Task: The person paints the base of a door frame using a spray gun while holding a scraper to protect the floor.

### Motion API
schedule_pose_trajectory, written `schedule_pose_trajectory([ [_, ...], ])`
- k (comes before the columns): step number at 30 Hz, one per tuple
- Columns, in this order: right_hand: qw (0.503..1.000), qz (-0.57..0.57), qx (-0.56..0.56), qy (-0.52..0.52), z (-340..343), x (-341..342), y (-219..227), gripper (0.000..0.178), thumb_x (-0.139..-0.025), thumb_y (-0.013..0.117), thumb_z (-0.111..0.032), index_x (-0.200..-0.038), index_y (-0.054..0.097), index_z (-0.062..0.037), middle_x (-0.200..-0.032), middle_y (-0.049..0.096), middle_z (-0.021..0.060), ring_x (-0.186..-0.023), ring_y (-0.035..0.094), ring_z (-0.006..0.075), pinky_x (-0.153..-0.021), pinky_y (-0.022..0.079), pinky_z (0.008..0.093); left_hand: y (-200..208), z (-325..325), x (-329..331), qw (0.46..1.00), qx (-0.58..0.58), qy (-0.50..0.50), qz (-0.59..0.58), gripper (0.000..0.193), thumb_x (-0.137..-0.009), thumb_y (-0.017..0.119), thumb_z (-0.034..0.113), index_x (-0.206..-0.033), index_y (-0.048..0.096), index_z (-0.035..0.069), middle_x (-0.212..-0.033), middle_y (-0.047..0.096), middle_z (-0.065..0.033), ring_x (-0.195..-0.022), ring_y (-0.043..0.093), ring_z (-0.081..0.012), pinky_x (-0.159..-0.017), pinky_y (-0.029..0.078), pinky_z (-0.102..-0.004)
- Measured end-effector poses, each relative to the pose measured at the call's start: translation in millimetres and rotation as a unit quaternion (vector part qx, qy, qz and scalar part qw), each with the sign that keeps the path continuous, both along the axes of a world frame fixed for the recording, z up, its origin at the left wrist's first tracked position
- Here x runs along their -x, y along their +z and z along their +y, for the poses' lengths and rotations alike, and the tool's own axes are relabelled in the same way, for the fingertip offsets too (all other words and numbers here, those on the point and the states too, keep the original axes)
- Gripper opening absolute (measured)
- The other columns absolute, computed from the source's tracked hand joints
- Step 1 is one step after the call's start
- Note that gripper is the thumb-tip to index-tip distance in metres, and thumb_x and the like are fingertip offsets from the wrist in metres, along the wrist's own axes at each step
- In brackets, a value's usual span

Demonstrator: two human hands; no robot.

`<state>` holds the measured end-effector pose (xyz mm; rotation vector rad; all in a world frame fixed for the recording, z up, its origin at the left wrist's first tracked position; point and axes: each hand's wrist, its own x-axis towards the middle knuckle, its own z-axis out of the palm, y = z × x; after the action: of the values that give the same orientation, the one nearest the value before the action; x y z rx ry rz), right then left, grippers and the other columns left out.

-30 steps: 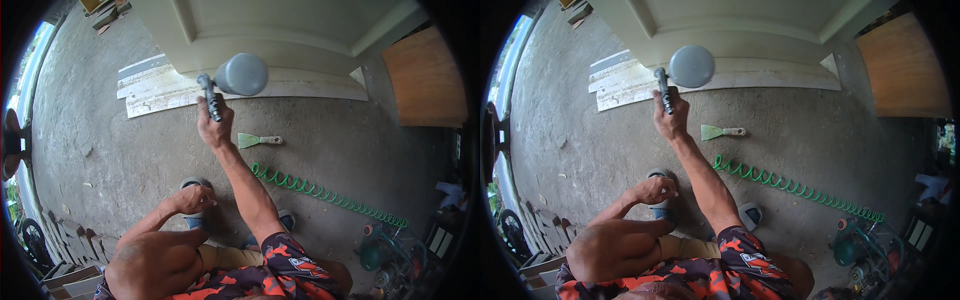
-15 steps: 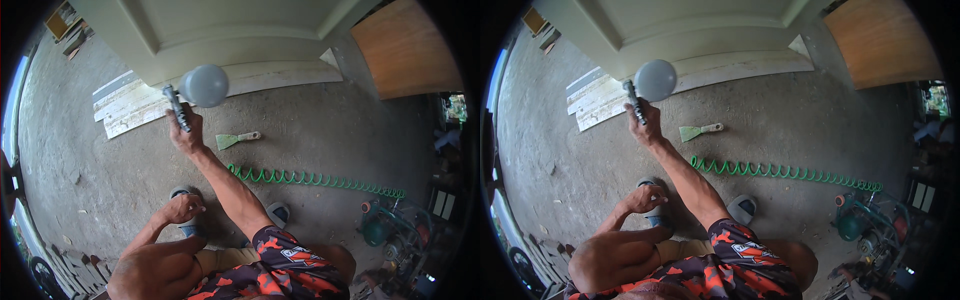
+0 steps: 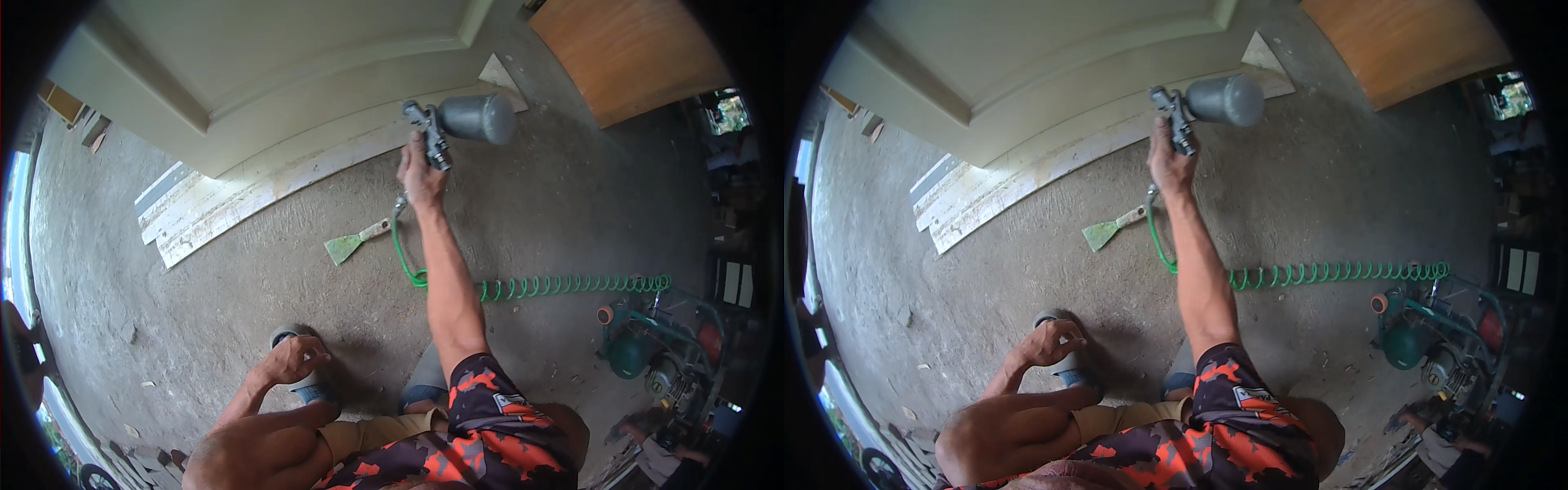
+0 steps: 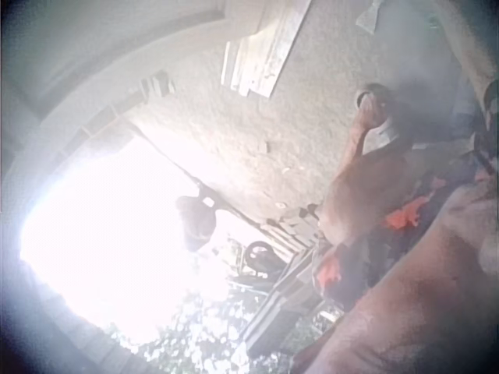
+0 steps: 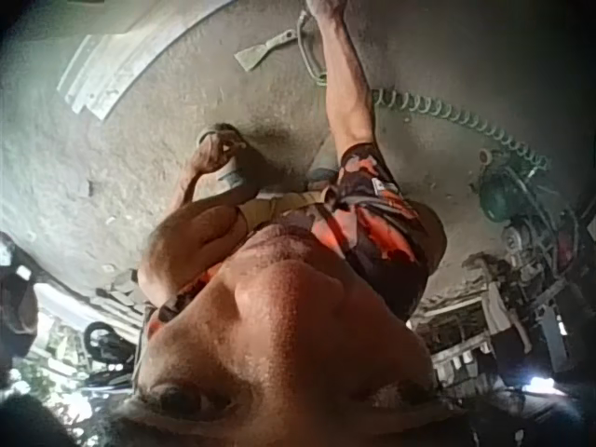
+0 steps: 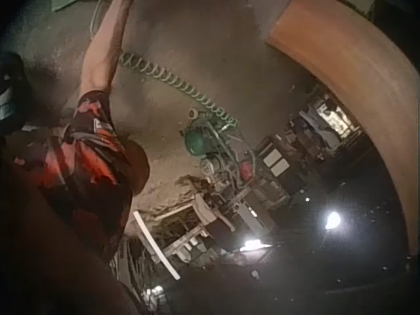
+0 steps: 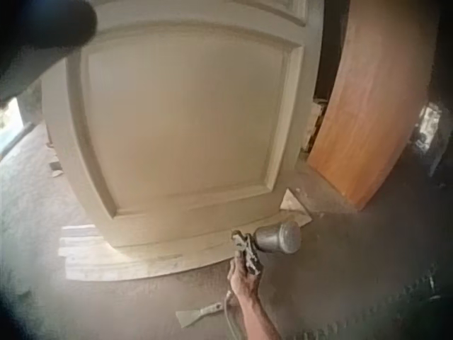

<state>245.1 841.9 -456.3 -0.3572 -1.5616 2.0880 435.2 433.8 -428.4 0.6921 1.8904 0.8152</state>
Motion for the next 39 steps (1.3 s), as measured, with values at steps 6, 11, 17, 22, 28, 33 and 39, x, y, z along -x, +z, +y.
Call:
schedule_pose_trajectory([
  [6,0.996,-0.055,-0.009,-0.070,103.5,4.0,13.9,0.038,-0.115,0.074,-0.040,-0.091,0.059,-0.0141,-0.069,0.055,-0.0053,-0.049,0.046,0.0077,-0.043,0.034,0.0280,8.2,13.8,-2.1,1.000,0.020,-0.003,-0.008,0.029,-0.109,0.077,0.031,-0.115,0.082,0.002,-0.114,0.083,-0.0193,-0.108,0.080,-0.0373,-0.092,0.062,-0.0461],
  [11,0.994,-0.069,0.013,-0.089,168.4,12.8,22.0,0.040,-0.116,0.072,-0.039,-0.088,0.057,-0.0140,-0.069,0.053,-0.0047,-0.048,0.044,0.0083,-0.045,0.029,0.0290,10.9,20.5,-2.5,0.999,0.027,-0.007,-0.017,0.029,-0.109,0.077,0.029,-0.116,0.081,0.002,-0.115,0.083,-0.0199,-0.109,0.080,-0.0375,-0.092,0.062,-0.0458],
  [17,0.983,-0.074,-0.023,-0.168,206.4,24.8,38.6,0.040,-0.117,0.071,-0.036,-0.088,0.058,-0.0119,-0.069,0.055,-0.0036,-0.047,0.043,0.0080,-0.045,0.027,0.0294,14.6,26.6,-0.5,1.000,0.017,-0.006,-0.020,0.028,-0.109,0.077,0.028,-0.117,0.081,0.001,-0.115,0.083,-0.0201,-0.109,0.080,-0.0374,-0.093,0.062,-0.0455],
  [22,0.953,-0.099,-0.164,-0.236,192.4,26.1,59.7,0.028,-0.116,0.072,-0.030,-0.113,0.076,-0.0023,-0.074,0.061,-0.0017,-0.054,0.053,0.0103,-0.048,0.041,0.0336,8.3,17.7,-6.1,0.999,0.030,0.013,-0.022,0.029,-0.109,0.077,0.029,-0.118,0.082,0.002,-0.116,0.083,-0.0193,-0.110,0.080,-0.0361,-0.093,0.062,-0.0454],
  [28,0.964,-0.080,-0.197,-0.162,128.2,8.1,52.6,0.026,-0.116,0.069,-0.024,-0.117,0.075,0.0016,-0.079,0.061,-0.0019,-0.069,0.057,0.0089,-0.060,0.045,0.0340,14.7,17.7,-1.1,0.999,0.026,0.025,-0.021,0.032,-0.110,0.074,0.032,-0.113,0.080,0.000,-0.109,0.082,-0.0221,-0.103,0.080,-0.0380,-0.087,0.061,-0.0466],
  [33,0.972,-0.058,-0.205,-0.104,17.7,3.1,32.1,0.028,-0.115,0.071,-0.024,-0.115,0.074,0.0041,-0.079,0.064,0.0010,-0.072,0.058,0.0123,-0.064,0.047,0.0371,9.5,6.8,1.1,0.999,0.013,0.024,-0.031,0.028,-0.109,0.076,0.029,-0.114,0.082,0.002,-0.114,0.083,-0.0187,-0.108,0.079,-0.0367,-0.092,0.062,-0.0459],
  [39,0.971,0.014,-0.233,-0.055,-121.1,-6.9,33.5,0.036,-0.116,0.071,-0.028,-0.095,0.068,0.0007,-0.072,0.056,-0.0018,-0.065,0.051,0.0120,-0.058,0.041,0.0374,9.4,-4.4,1.8,0.998,-0.043,0.038,-0.012,0.028,-0.112,0.073,0.028,-0.114,0.081,0.001,-0.113,0.082,-0.0182,-0.110,0.078,-0.0382,-0.093,0.061,-0.0482],
])
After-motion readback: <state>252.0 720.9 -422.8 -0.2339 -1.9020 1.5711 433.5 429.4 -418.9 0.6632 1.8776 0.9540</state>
